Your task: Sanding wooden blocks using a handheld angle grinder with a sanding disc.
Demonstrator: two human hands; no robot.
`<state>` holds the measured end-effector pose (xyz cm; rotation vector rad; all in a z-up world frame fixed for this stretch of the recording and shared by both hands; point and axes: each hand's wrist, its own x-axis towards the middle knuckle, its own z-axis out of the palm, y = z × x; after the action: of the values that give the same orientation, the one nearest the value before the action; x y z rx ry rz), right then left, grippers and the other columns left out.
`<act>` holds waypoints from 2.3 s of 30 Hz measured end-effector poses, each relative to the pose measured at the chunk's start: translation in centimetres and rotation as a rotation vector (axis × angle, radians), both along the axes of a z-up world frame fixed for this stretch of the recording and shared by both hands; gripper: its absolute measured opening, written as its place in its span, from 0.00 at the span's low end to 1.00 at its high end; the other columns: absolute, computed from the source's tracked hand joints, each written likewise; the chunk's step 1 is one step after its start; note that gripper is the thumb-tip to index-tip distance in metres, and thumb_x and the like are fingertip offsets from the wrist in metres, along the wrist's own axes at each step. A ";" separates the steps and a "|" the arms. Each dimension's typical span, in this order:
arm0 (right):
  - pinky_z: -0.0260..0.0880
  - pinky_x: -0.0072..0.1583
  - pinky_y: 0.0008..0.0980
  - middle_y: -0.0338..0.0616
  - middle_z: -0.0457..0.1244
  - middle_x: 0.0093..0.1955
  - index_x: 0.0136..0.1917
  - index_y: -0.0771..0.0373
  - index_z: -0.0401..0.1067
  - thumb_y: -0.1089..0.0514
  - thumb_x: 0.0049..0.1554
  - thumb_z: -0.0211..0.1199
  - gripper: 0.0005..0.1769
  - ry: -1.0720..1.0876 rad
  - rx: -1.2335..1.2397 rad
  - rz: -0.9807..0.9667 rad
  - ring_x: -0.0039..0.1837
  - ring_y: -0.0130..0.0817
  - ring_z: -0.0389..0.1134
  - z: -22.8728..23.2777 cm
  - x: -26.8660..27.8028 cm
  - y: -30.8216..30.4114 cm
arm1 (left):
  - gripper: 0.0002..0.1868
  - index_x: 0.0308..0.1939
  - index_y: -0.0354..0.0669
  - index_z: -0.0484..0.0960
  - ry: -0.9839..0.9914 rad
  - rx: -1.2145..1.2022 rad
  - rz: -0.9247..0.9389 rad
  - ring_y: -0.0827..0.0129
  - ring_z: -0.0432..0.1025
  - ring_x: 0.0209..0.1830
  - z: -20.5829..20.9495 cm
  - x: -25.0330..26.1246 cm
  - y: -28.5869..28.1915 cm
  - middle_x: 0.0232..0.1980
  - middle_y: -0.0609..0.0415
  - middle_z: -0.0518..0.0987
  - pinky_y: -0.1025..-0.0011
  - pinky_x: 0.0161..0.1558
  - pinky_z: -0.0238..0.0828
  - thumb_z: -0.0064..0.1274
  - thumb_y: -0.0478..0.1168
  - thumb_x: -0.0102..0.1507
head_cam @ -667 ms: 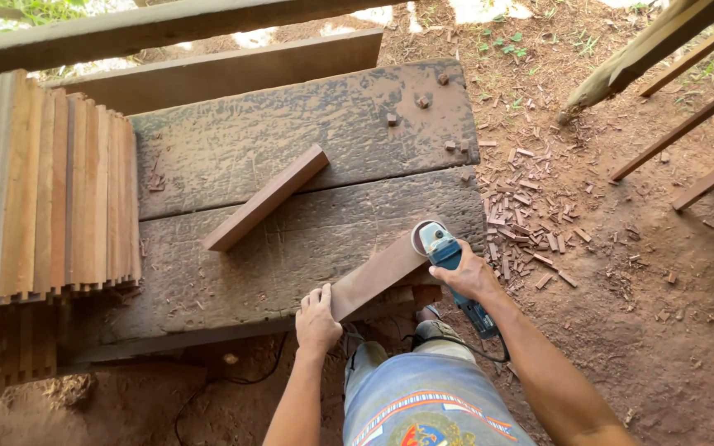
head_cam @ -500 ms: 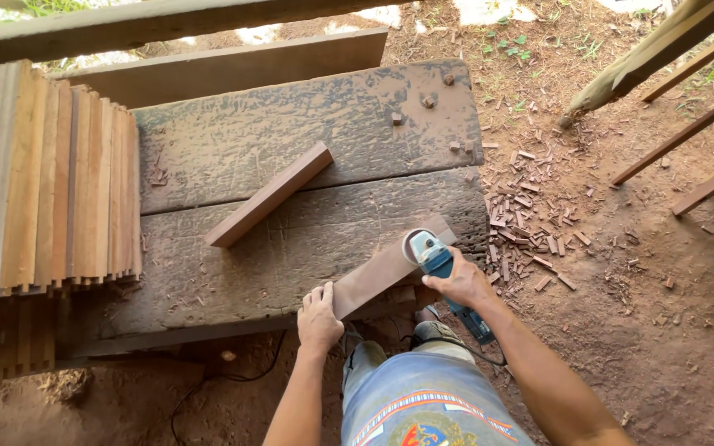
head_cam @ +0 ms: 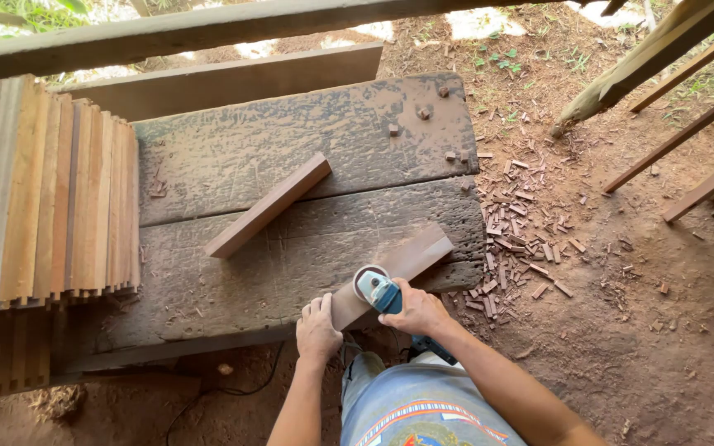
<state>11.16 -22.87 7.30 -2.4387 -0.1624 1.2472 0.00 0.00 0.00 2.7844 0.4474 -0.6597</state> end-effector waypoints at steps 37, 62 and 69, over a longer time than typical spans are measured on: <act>0.76 0.47 0.42 0.57 0.65 0.53 0.72 0.70 0.55 0.49 0.55 0.66 0.40 -0.190 0.161 -0.856 0.46 0.47 0.71 3.3 7.9 -10.7 | 0.41 0.69 0.55 0.68 -0.258 0.027 0.130 0.53 0.68 0.58 -1.0 -1.5 -0.5 0.62 0.57 0.72 0.61 0.55 0.70 0.52 0.36 0.49; 0.66 0.68 0.51 0.63 0.66 0.64 0.78 0.46 0.56 0.30 0.44 0.69 0.54 -0.071 -0.012 -0.429 0.69 0.58 0.67 -1.4 6.3 -7.5 | 0.44 0.78 0.55 0.59 0.032 0.008 0.063 0.59 0.62 0.72 -0.1 -0.5 0.3 0.68 0.58 0.68 0.59 0.62 0.70 0.42 0.40 0.54; 0.66 0.69 0.48 0.57 0.66 0.65 0.77 0.38 0.55 0.28 0.43 0.70 0.53 -0.022 -0.035 -0.326 0.70 0.53 0.66 -1.2 4.3 -5.6 | 0.44 0.77 0.53 0.61 -0.004 0.012 0.065 0.58 0.63 0.71 -0.6 -0.7 0.2 0.67 0.56 0.68 0.59 0.61 0.71 0.42 0.41 0.53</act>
<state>15.50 -28.50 6.06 -2.3864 0.2439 1.0861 -0.68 0.24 -0.61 2.7689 0.5406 -0.6381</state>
